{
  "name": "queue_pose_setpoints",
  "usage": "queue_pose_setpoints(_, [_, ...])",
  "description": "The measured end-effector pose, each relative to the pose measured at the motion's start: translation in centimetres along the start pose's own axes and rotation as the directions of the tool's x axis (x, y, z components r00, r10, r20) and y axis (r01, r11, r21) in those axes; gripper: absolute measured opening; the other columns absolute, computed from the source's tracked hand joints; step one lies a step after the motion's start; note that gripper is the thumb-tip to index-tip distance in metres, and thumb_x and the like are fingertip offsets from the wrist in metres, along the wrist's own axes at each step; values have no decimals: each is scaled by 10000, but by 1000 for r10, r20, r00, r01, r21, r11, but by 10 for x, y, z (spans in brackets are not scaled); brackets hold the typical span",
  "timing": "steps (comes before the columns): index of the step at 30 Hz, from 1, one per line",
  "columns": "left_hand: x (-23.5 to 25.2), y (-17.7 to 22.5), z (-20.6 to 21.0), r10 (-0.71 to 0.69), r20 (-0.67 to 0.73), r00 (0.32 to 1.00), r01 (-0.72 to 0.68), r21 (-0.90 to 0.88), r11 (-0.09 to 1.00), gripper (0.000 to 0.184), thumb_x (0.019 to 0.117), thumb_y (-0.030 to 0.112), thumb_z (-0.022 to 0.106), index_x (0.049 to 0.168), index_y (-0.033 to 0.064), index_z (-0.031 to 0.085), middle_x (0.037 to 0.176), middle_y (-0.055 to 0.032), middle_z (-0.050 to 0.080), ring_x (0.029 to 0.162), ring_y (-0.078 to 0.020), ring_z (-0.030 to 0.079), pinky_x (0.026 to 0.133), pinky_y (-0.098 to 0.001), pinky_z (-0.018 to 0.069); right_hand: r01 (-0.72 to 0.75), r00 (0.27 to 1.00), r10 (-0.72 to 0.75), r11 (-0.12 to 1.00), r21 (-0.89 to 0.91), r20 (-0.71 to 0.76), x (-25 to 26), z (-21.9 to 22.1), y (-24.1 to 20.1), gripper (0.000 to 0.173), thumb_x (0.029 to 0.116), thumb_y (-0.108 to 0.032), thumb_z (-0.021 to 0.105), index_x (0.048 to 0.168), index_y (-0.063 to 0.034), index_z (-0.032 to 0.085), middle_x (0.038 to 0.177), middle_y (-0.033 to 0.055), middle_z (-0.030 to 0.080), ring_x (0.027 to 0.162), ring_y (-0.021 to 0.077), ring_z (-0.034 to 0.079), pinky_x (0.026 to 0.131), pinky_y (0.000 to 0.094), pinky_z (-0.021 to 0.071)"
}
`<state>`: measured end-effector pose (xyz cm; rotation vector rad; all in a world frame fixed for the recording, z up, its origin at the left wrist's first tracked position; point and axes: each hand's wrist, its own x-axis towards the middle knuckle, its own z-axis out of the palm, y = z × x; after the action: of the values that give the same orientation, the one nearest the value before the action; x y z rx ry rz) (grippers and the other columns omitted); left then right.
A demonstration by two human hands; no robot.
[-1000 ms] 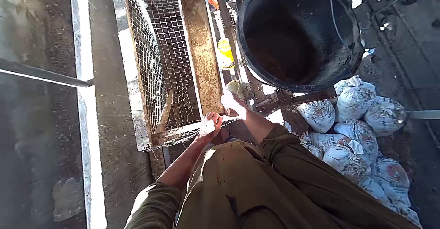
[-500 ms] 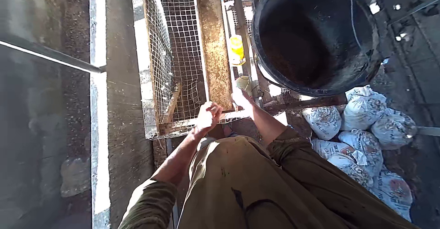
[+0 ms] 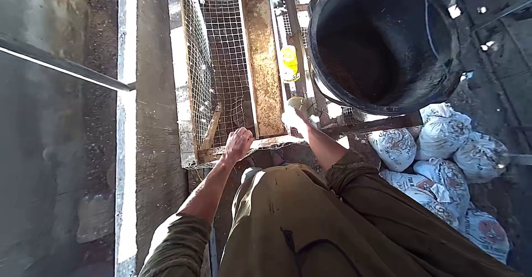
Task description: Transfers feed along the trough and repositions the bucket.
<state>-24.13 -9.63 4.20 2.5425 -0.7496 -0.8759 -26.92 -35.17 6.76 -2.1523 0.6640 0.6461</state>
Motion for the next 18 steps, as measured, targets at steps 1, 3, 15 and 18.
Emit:
queue_pose_setpoints(1, [2,1,-3,6,8,1000,-6,20,1000,325,1073,272,521,1176,12,688,1219,-182,656,1206,-333,607,1065,-519,437,-7,1000,7,1000,22,9,-1,-2,-1,377,1000,-222,595,1312,-12,610,1279,253,645,1174,420,635,958,628,507])
queue_pose_setpoints(3, [3,2,-4,32,-22,999,-31,28,999,311,1071,233,512,1164,-15,675,1199,-204,650,1168,-354,630,1028,-526,480,-23,999,22,998,50,29,0,-7,-3,386,1002,-223,597,1328,-17,592,1278,252,640,1157,410,640,945,615,515])
queue_pose_setpoints(15, [9,13,-9,-82,103,991,108,-283,953,344,1027,109,456,1284,-49,621,1325,-236,607,1252,-337,591,1090,-491,450,-38,994,50,993,-114,102,21,-11,-14,402,1005,-198,565,1336,29,590,1284,263,639,1189,396,633,987,601,501])
queue_pose_setpoints(18, [16,21,-10,-247,68,967,250,-460,852,421,1088,265,412,1338,-42,554,1317,-277,603,1252,-380,583,1072,-549,438,-22,995,30,996,-86,99,17,-7,-14,389,1018,-191,559,1339,28,591,1266,270,642,1152,397,648,967,586,515])
